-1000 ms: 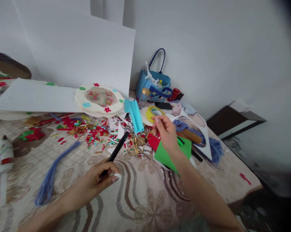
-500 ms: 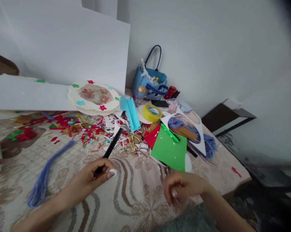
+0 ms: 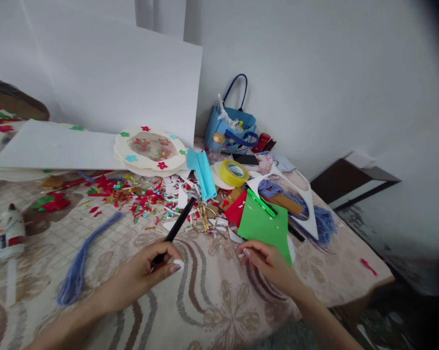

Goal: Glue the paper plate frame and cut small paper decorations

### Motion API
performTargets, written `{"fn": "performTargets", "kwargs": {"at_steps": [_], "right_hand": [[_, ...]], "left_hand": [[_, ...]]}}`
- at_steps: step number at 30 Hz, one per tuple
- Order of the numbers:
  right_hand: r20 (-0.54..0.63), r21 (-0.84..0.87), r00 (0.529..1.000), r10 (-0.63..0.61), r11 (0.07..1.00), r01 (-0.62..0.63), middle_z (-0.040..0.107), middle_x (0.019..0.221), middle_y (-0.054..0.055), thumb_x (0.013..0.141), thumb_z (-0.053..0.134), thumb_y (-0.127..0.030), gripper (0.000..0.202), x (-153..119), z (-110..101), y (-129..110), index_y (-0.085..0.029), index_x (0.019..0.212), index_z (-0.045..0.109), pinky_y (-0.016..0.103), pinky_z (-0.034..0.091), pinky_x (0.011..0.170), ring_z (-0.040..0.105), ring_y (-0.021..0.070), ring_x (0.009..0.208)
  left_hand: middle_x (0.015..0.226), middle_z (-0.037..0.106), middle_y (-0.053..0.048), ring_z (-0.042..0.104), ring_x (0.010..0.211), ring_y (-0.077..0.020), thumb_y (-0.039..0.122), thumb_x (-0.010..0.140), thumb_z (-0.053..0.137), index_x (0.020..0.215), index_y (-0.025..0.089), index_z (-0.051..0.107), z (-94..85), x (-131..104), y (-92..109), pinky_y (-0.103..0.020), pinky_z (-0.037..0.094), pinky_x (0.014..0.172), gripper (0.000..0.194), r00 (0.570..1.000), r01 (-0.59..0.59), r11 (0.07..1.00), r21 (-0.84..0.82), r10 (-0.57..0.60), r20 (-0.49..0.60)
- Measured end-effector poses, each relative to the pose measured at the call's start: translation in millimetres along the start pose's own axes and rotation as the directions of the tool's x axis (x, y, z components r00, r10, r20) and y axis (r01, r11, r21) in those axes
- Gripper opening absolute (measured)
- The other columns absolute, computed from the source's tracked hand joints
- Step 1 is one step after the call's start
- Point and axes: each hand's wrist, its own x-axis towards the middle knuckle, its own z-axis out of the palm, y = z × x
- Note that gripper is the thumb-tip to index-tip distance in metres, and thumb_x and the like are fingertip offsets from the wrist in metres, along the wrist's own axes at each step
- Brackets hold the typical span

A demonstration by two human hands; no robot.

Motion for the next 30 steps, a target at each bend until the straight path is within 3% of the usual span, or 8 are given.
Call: {"fn": "performTargets", "kwargs": {"at_steps": [6, 10, 13, 15, 18, 22, 26, 30], "right_hand": [[0.050, 0.363, 0.983, -0.176, 0.920, 0.147, 0.059, 0.100, 0.004, 0.083, 0.058, -0.043, 0.041, 60, 48, -49, -0.024, 0.116, 0.046, 0.019, 0.043, 0.043, 0.059, 0.0077, 0.054], [0.046, 0.489, 0.972, -0.232, 0.853, 0.181, 0.054, 0.066, -0.004, 0.081, 0.062, -0.044, 0.032, 94, 75, -65, -0.020, 0.099, 0.051, 0.019, 0.041, 0.044, 0.051, 0.0082, 0.049], [0.008, 0.501, 0.963, -0.270, 0.834, 0.230, 0.055, 0.067, -0.004, 0.082, 0.061, -0.041, 0.029, 103, 80, -69, -0.020, 0.100, 0.050, 0.021, 0.045, 0.049, 0.054, 0.0100, 0.055], [-0.060, 0.416, 0.950, -0.305, 0.858, 0.302, 0.058, 0.084, -0.001, 0.083, 0.061, -0.036, 0.031, 103, 74, -70, -0.023, 0.107, 0.046, 0.024, 0.049, 0.056, 0.058, 0.0111, 0.064], [-0.032, 0.005, 0.884, -0.466, 0.885, 0.466, 0.059, 0.098, 0.003, 0.087, 0.057, -0.027, 0.023, 101, 60, -68, -0.023, 0.109, 0.050, 0.030, 0.049, 0.077, 0.059, 0.0148, 0.085], [0.255, -0.546, 0.814, -0.522, 0.617, 0.566, 0.060, 0.097, 0.007, 0.090, 0.052, -0.020, 0.009, 100, 55, -63, -0.018, 0.097, 0.058, 0.035, 0.042, 0.090, 0.053, 0.0198, 0.100], [0.362, -0.701, 0.816, -0.450, 0.445, 0.557, 0.060, 0.097, 0.008, 0.091, 0.050, -0.019, 0.013, 99, 68, -54, -0.016, 0.103, 0.056, 0.035, 0.045, 0.084, 0.055, 0.0214, 0.096], [0.346, -0.738, 0.844, -0.410, 0.436, 0.514, 0.062, 0.094, 0.008, 0.092, 0.048, -0.023, 0.018, 99, 71, -49, -0.019, 0.108, 0.055, 0.032, 0.047, 0.076, 0.059, 0.0211, 0.089]], "left_hand": [[0.079, 0.058, -0.002, 0.051, 0.070, -0.0137, 0.038, 0.089, 0.047, 0.086, 0.019, 0.060, -1.1, -2, 13, -0.023, 0.041, 0.063, 0.023, 0.994, -0.067, 0.984, 0.167, 0.052, 0.094], [0.090, 0.058, -0.003, 0.055, 0.083, -0.0166, 0.031, 0.090, 0.045, 0.089, 0.021, 0.061, -5.3, -2, 16, -0.025, 0.044, 0.073, 0.019, 0.989, -0.149, 0.948, 0.282, 0.139, 0.058], [0.093, 0.056, -0.004, 0.055, 0.088, -0.0180, 0.027, 0.091, 0.043, 0.093, 0.022, 0.061, -8.2, -2, 10, -0.027, 0.045, 0.077, 0.019, 0.983, -0.171, 0.904, 0.393, 0.183, 0.006], [0.092, 0.055, -0.004, 0.056, 0.085, -0.0174, 0.026, 0.091, 0.042, 0.093, 0.022, 0.062, -10.9, -1, 4, -0.026, 0.045, 0.074, 0.021, 0.981, -0.167, 0.870, 0.464, 0.195, -0.014], [0.094, 0.054, -0.004, 0.056, 0.079, -0.0157, 0.025, 0.090, 0.042, 0.094, 0.025, 0.064, -16.0, 0, -3, -0.024, 0.044, 0.068, 0.022, 0.980, -0.125, 0.804, 0.582, 0.191, -0.053], [0.096, 0.055, -0.004, 0.056, 0.085, -0.0184, 0.020, 0.088, 0.046, 0.092, 0.027, 0.066, -19.6, 1, -3, -0.028, 0.044, 0.071, 0.022, 0.977, -0.077, 0.696, 0.714, 0.195, -0.084], [0.093, 0.056, -0.005, 0.055, 0.086, -0.0196, 0.018, 0.088, 0.046, 0.089, 0.026, 0.067, -19.6, 1, -1, -0.030, 0.044, 0.073, 0.022, 0.980, -0.084, 0.687, 0.722, 0.190, -0.066], [0.112, 0.052, -0.005, 0.053, 0.099, -0.0206, 0.020, 0.090, 0.044, 0.092, 0.026, 0.064, -26.3, 1, -4, -0.031, 0.045, 0.083, 0.021, 0.971, -0.135, 0.739, 0.660, 0.230, -0.060]]}}
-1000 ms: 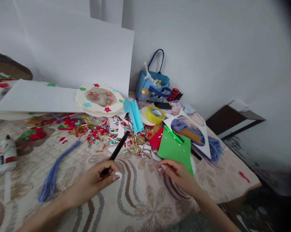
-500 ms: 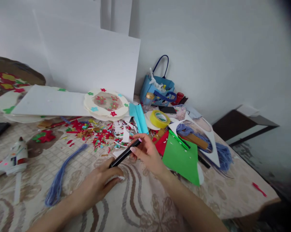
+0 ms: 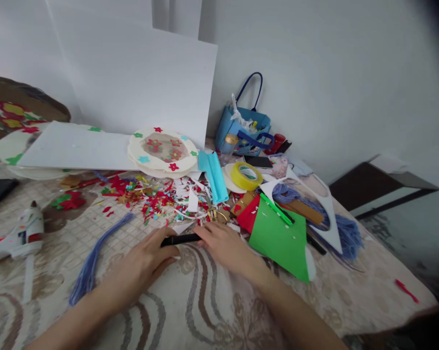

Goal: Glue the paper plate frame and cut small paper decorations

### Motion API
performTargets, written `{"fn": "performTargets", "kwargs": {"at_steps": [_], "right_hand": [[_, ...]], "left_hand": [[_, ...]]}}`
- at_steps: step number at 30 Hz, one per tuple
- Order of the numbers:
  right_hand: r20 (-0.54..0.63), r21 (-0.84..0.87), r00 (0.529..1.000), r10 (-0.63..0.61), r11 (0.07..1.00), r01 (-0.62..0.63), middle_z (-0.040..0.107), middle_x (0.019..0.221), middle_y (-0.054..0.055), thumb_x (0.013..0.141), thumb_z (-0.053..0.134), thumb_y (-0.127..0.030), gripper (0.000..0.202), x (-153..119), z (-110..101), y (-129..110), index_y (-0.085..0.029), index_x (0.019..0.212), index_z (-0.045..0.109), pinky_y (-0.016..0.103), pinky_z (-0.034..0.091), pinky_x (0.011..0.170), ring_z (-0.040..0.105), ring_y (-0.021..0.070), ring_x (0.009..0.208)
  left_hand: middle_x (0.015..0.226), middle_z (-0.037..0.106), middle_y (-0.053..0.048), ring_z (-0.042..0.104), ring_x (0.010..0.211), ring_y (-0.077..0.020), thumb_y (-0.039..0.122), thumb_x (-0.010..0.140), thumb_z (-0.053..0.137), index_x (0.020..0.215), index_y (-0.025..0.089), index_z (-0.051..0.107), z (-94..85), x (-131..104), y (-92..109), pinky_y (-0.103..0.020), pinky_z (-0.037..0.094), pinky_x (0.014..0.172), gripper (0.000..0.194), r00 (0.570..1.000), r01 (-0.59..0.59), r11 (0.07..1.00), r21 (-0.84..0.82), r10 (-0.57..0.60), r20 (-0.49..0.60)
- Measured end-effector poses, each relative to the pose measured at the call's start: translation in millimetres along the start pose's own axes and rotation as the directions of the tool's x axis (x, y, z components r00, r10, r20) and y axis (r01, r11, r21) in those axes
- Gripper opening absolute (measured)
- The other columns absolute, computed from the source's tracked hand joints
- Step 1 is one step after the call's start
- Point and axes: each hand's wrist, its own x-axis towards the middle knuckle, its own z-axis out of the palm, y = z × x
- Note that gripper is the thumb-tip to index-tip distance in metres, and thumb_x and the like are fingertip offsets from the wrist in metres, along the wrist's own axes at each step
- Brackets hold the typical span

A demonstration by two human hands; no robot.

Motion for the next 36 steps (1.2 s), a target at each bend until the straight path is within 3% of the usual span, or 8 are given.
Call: {"fn": "performTargets", "kwargs": {"at_steps": [5, 9, 14, 21, 26, 33, 36], "right_hand": [[0.021, 0.030, 0.996, 0.084, 0.996, -0.085, 0.065, 0.088, 0.007, 0.093, 0.048, -0.028, 0.020, -1, -7, -2, -0.020, 0.109, 0.056, 0.030, 0.045, 0.071, 0.061, 0.0211, 0.084], [0.019, 0.092, 0.999, 0.035, 0.995, -0.036, 0.064, 0.088, 0.006, 0.091, 0.050, -0.023, 0.011, 1, -5, -19, -0.017, 0.098, 0.056, 0.030, 0.045, 0.071, 0.060, 0.0208, 0.083], [-0.014, 0.169, 1.000, 0.019, 0.986, -0.017, 0.061, 0.095, 0.008, 0.091, 0.048, -0.018, 0.012, 2, 1, -32, -0.016, 0.101, 0.053, 0.031, 0.044, 0.078, 0.057, 0.0209, 0.091], [0.073, 0.005, 0.995, 0.075, 0.997, -0.075, 0.064, 0.083, 0.004, 0.094, 0.043, -0.035, 0.020, -1, 3, -33, -0.020, 0.093, 0.058, 0.027, 0.042, 0.065, 0.060, 0.0188, 0.079], [0.079, -0.036, 0.990, 0.118, 0.993, -0.116, 0.067, 0.084, 0.003, 0.095, 0.039, -0.039, 0.025, -4, 6, -34, -0.021, 0.096, 0.058, 0.026, 0.040, 0.058, 0.062, 0.0180, 0.075], [0.036, 0.109, 0.992, 0.119, 0.987, -0.122, 0.065, 0.096, 0.007, 0.094, 0.046, -0.028, 0.019, -4, 5, -34, -0.016, 0.106, 0.055, 0.030, 0.044, 0.076, 0.059, 0.0204, 0.093], [0.047, 0.080, 0.992, 0.118, 0.989, -0.122, 0.065, 0.094, 0.007, 0.094, 0.045, -0.027, 0.017, -3, 4, -36, -0.017, 0.101, 0.056, 0.029, 0.044, 0.073, 0.060, 0.0206, 0.090]], "left_hand": [[0.106, 0.050, -0.006, 0.054, 0.094, -0.0196, 0.019, 0.091, 0.041, 0.092, 0.022, 0.062, -1.8, 0, -5, -0.031, 0.045, 0.080, 0.022, 0.999, 0.051, 0.997, 0.057, -0.050, -0.018], [0.107, 0.051, -0.004, 0.053, 0.094, -0.0185, 0.018, 0.091, 0.041, 0.095, 0.024, 0.061, 0.6, 0, 6, -0.030, 0.045, 0.079, 0.021, 0.998, -0.004, 0.997, 0.074, -0.001, 0.069], [0.110, 0.054, -0.003, 0.052, 0.098, -0.0198, 0.014, 0.089, 0.044, 0.098, 0.025, 0.061, 3.9, -1, 13, -0.033, 0.044, 0.085, 0.022, 0.996, -0.043, 0.996, 0.074, 0.037, 0.075], [0.108, 0.053, -0.004, 0.052, 0.097, -0.0195, 0.012, 0.089, 0.046, 0.097, 0.022, 0.059, 13.7, -4, 8, -0.035, 0.045, 0.085, 0.019, 0.987, -0.081, 0.995, 0.061, 0.072, 0.142], [0.110, 0.053, -0.004, 0.052, 0.100, -0.0191, 0.011, 0.089, 0.044, 0.102, 0.023, 0.058, 10.8, -3, 8, -0.036, 0.045, 0.088, 0.023, 0.981, -0.110, 0.991, 0.071, 0.097, 0.167], [0.109, 0.056, -0.006, 0.052, 0.100, -0.0210, 0.013, 0.090, 0.044, 0.098, 0.020, 0.060, 1.3, -2, 11, -0.038, 0.046, 0.088, 0.020, 0.981, -0.175, 0.971, 0.160, 0.159, 0.108], [0.111, 0.056, -0.007, 0.051, 0.102, -0.0219, 0.011, 0.089, 0.044, 0.099, 0.019, 0.060, 1.8, -2, 14, -0.039, 0.046, 0.088, 0.021, 0.981, -0.177, 0.964, 0.198, 0.157, 0.111]]}}
